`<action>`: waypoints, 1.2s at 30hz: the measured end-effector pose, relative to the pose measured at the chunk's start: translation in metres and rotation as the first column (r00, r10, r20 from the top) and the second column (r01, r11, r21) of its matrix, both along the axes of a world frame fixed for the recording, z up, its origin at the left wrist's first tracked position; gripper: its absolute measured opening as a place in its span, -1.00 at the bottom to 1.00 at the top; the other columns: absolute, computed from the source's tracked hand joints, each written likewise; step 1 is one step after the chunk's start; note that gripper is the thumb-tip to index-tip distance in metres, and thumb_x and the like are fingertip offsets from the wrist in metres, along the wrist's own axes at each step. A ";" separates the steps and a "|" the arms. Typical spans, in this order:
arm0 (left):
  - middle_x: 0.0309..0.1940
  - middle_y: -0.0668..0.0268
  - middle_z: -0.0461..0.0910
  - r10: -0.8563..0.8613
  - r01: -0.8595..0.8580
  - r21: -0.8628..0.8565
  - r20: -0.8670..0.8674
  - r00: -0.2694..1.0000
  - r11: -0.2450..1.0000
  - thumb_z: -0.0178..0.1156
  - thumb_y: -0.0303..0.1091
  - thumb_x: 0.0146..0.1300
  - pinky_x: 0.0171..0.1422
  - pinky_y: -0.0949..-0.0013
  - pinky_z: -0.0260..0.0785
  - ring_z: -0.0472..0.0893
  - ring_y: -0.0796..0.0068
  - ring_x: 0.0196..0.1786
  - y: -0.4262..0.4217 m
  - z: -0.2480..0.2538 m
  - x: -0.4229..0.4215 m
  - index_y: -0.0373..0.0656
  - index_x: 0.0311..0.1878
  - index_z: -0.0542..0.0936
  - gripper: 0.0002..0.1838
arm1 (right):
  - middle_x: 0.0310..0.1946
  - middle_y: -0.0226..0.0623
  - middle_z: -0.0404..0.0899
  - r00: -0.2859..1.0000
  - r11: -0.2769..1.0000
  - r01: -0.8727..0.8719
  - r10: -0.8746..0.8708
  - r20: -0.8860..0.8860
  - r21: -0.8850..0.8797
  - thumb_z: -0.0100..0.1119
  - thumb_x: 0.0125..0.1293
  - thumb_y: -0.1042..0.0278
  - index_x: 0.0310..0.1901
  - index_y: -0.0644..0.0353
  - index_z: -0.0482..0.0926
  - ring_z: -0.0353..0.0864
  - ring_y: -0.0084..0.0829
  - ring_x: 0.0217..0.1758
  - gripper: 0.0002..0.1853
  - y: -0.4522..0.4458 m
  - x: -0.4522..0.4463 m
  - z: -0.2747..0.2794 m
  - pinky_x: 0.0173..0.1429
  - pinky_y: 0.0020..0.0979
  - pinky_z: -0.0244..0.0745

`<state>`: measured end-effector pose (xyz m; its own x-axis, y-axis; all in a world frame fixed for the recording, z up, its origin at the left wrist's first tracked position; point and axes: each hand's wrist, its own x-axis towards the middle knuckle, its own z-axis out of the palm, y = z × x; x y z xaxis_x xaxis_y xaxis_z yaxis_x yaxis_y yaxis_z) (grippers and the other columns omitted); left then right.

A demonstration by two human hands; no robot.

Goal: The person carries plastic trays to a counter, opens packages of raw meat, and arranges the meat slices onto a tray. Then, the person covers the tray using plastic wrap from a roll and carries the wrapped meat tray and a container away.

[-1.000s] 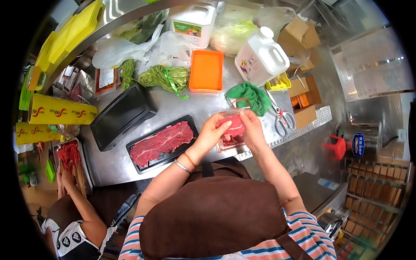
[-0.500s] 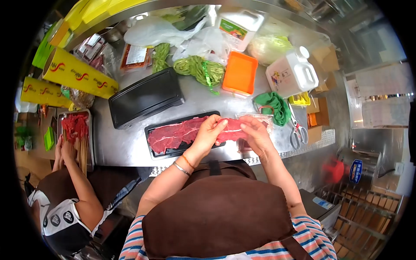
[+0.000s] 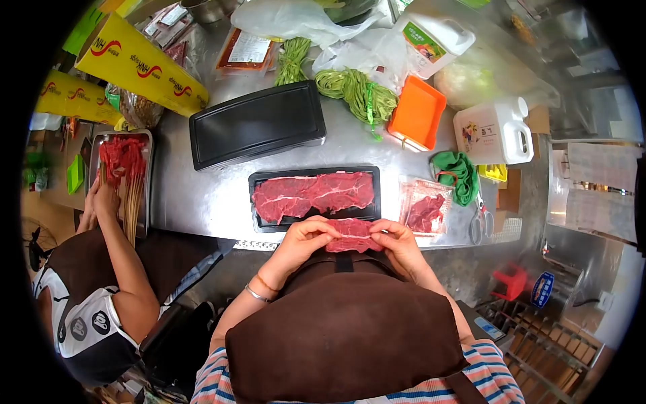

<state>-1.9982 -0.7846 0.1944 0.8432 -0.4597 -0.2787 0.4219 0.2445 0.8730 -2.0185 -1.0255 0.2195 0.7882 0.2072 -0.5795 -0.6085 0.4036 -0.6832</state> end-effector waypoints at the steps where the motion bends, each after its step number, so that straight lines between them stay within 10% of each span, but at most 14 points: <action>1: -0.21 0.39 0.48 -0.036 0.034 0.030 0.052 0.998 0.999 0.19 -0.58 0.20 -0.11 0.57 0.36 0.49 0.65 -0.17 0.002 -0.001 -0.001 -0.24 -0.17 0.62 -0.86 | -0.20 -0.42 0.52 1.000 1.000 -0.003 0.003 -0.004 -0.001 0.19 0.18 0.63 -0.21 0.27 0.60 0.49 -0.59 -0.15 -0.86 0.002 -0.002 -0.001 -0.04 -0.57 0.40; 5: -0.20 0.39 0.46 -0.047 0.052 0.103 -0.048 0.998 0.993 0.18 -0.58 0.20 -0.14 0.60 0.36 0.49 0.65 -0.19 0.004 0.007 -0.002 -0.23 -0.15 0.64 -0.83 | -0.17 -0.45 0.48 0.993 0.985 -0.076 0.089 0.076 -0.152 0.15 0.21 0.65 -0.20 0.30 0.61 0.48 -0.63 -0.15 -0.85 0.009 -0.005 -0.004 -0.04 -0.59 0.39; 11: -0.03 0.29 0.48 -0.060 -0.060 0.415 0.270 0.961 0.908 0.22 -0.57 0.16 -0.20 0.58 0.40 0.51 0.66 -0.20 -0.003 0.020 0.011 -0.17 -0.03 0.62 -0.72 | -0.10 -0.43 0.44 0.956 0.920 0.010 0.106 0.274 -0.391 0.19 0.18 0.64 -0.08 0.22 0.61 0.47 -0.65 -0.17 -0.74 0.011 0.016 0.002 -0.19 -0.62 0.42; 14: 0.01 0.18 0.50 -0.080 -0.139 0.533 0.367 0.927 0.835 0.26 -0.53 0.11 -0.18 0.44 0.47 0.59 0.49 -0.23 -0.009 0.023 0.018 -0.13 0.02 0.59 -0.64 | -0.07 -0.34 0.43 0.854 0.680 0.025 0.367 0.370 -0.732 0.30 0.06 0.60 0.00 0.13 0.60 0.46 -0.60 -0.25 -0.59 0.008 0.031 -0.005 -0.16 -0.60 0.41; 18: 0.03 0.15 0.51 -0.196 -0.288 0.622 0.591 0.782 0.728 0.28 -0.52 0.04 -0.16 0.31 0.49 0.62 0.15 -0.16 -0.012 0.019 0.028 -0.12 0.01 0.58 -0.61 | -0.06 -0.27 0.43 0.785 0.571 0.019 0.500 0.366 -0.821 0.33 0.00 0.60 0.02 0.12 0.58 0.46 -0.51 -0.30 -0.54 0.010 0.045 -0.002 -0.18 -0.53 0.42; 36: -0.02 0.24 0.50 -0.447 -0.245 0.753 0.584 0.678 0.611 0.30 -0.51 -0.06 -0.18 0.27 0.51 0.62 0.16 -0.22 -0.007 0.030 0.045 -0.16 -0.06 0.58 -0.60 | -0.10 -0.24 0.41 0.667 0.418 0.079 0.653 0.359 -0.905 0.39 -0.08 0.56 0.00 0.12 0.57 0.48 -0.26 -0.10 -0.50 0.003 0.049 -0.015 -0.04 -0.36 0.44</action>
